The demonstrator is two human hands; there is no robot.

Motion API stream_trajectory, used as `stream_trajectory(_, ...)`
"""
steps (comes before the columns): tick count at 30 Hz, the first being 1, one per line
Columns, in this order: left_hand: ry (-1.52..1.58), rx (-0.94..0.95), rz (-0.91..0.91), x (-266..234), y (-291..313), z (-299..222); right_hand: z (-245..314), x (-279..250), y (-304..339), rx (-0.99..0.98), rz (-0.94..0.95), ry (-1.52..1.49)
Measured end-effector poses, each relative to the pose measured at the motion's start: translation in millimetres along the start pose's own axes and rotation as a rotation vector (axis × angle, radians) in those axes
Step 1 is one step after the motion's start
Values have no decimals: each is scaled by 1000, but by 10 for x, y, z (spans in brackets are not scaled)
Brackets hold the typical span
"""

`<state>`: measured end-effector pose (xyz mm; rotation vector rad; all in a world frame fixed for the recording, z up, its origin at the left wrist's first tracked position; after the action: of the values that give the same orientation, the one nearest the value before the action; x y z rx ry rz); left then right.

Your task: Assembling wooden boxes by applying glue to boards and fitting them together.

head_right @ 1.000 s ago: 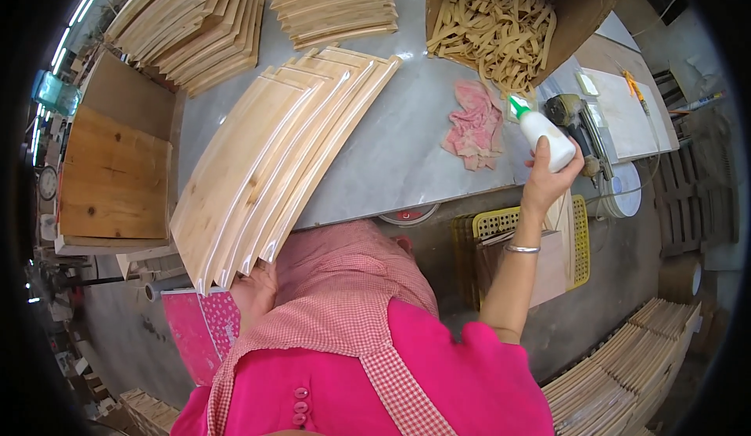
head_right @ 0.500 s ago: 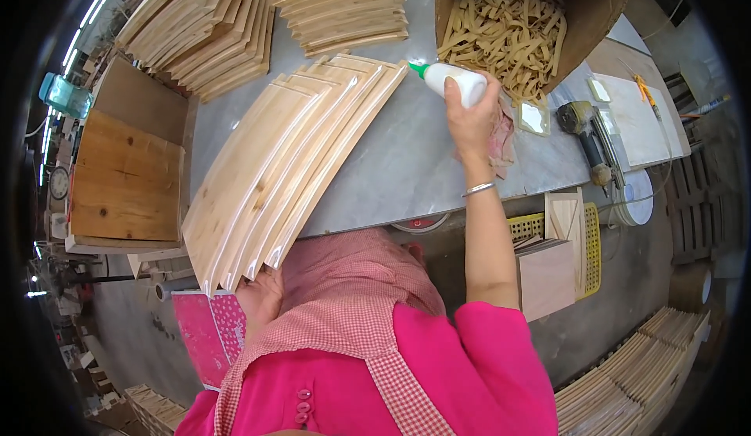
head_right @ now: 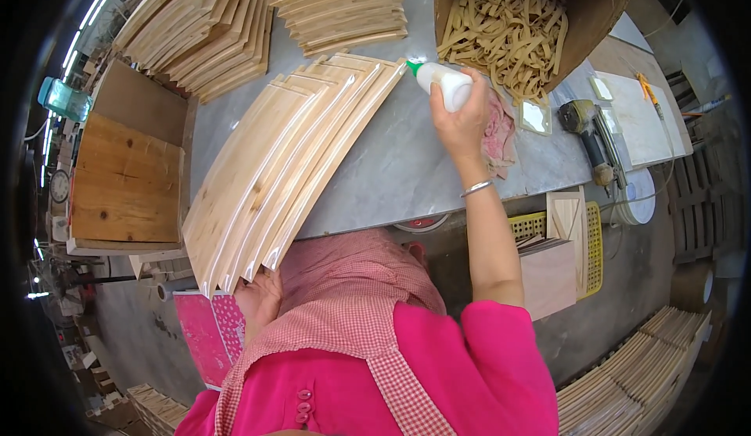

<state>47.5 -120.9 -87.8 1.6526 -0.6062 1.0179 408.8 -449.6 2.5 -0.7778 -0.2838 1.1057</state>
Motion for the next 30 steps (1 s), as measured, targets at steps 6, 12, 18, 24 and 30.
stream_trajectory(6, 24, 24, -81, -96, -24, -21, 124, -100, 216, -29, 48, 51)
stream_trajectory(12, -25, 4, -24, -132, -130, -66, -188, -773, 683, 425, -128, -222)
stream_trajectory(18, 29, -35, 21, -250, -123, -15, -304, -1665, 561, 210, -295, 295)
stream_trajectory(24, -86, -50, -29, -505, -141, 62, -748, -2019, 545, 171, -112, 633)
stream_trajectory(30, -291, 120, -200, -878, -38, -725, -180, -1987, 376, -45, -142, 730)
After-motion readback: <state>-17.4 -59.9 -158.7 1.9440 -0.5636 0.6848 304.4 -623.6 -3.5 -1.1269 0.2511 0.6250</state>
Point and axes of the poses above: each hand's wrist, its own y-axis away from the middle knuckle, its own x-axis out of the palm, z = x × y, the point moved 8 cm from there along -y, towards the middle knuckle, and after that the axes turned 5 degrees about -z, right-handed, at the moved point
